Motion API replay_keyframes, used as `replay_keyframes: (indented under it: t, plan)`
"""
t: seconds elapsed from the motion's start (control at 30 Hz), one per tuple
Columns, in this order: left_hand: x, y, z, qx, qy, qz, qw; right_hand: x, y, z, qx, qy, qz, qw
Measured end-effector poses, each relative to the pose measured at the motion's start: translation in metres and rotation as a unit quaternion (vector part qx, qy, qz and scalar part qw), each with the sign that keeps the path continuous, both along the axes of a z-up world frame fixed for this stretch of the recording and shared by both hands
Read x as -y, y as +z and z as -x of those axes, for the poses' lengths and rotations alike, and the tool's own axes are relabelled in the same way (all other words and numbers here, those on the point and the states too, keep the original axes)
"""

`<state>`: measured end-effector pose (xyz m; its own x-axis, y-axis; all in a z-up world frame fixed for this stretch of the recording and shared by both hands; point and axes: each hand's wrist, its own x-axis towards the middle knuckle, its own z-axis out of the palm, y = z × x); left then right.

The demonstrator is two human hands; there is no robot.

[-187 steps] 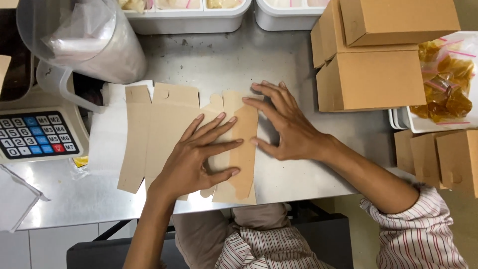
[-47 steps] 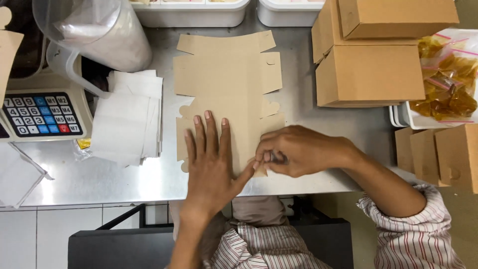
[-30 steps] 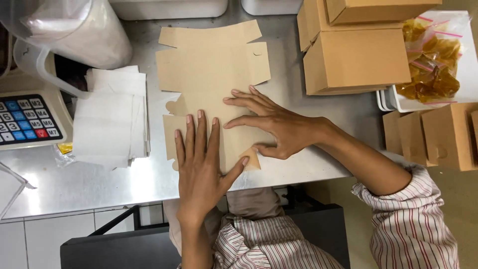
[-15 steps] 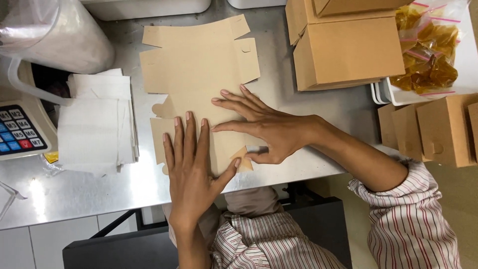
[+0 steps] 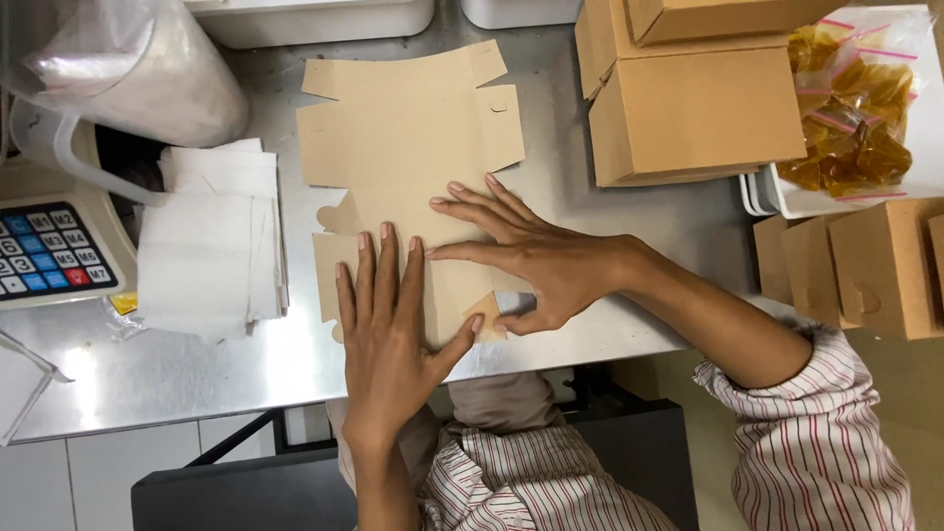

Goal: The person folds a flat cardboard box blank on a metal countertop, creasing the tabs and sides by hand. They interlock the side flaps and tuck the top tabs to form a closed rectangular box, then place it on a stack of finished boxes.

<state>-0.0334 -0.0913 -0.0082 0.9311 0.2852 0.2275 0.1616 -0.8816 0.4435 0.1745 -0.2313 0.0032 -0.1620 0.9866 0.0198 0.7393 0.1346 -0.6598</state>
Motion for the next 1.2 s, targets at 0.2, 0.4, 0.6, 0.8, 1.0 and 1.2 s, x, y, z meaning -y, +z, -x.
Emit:
replay_keyframes:
  t: [0.2, 0.4, 0.6, 0.8, 1.0, 1.2]
  plan:
    - [0.000, -0.001, 0.002, 0.010, 0.006, -0.006, 1.000, -0.003, 0.003, 0.003, -0.001, -0.021, 0.007, 1.000]
    - [0.000, -0.003, 0.002, 0.001, 0.005, -0.021, 1.000, -0.004, 0.005, 0.007, 0.002, -0.033, 0.009, 0.999]
    - [0.000, -0.003, 0.001, -0.003, 0.007, -0.024, 1.000, -0.002, 0.009, 0.006, 0.022, 0.001, 0.008, 1.000]
    - [0.003, 0.000, 0.005, 0.059, 0.015, 0.015, 0.998, -0.005, 0.010, 0.007, 0.039, 0.010, 0.034, 0.999]
    - [-0.012, -0.025, 0.047, 0.268, 0.150, 0.018, 0.952, -0.007, 0.008, 0.013, 0.056, -0.008, 0.021, 0.998]
    - [-0.014, -0.041, 0.075, 0.205, 0.244, -0.047, 0.947, -0.011, 0.007, 0.030, 0.056, 0.000, -0.013, 0.998]
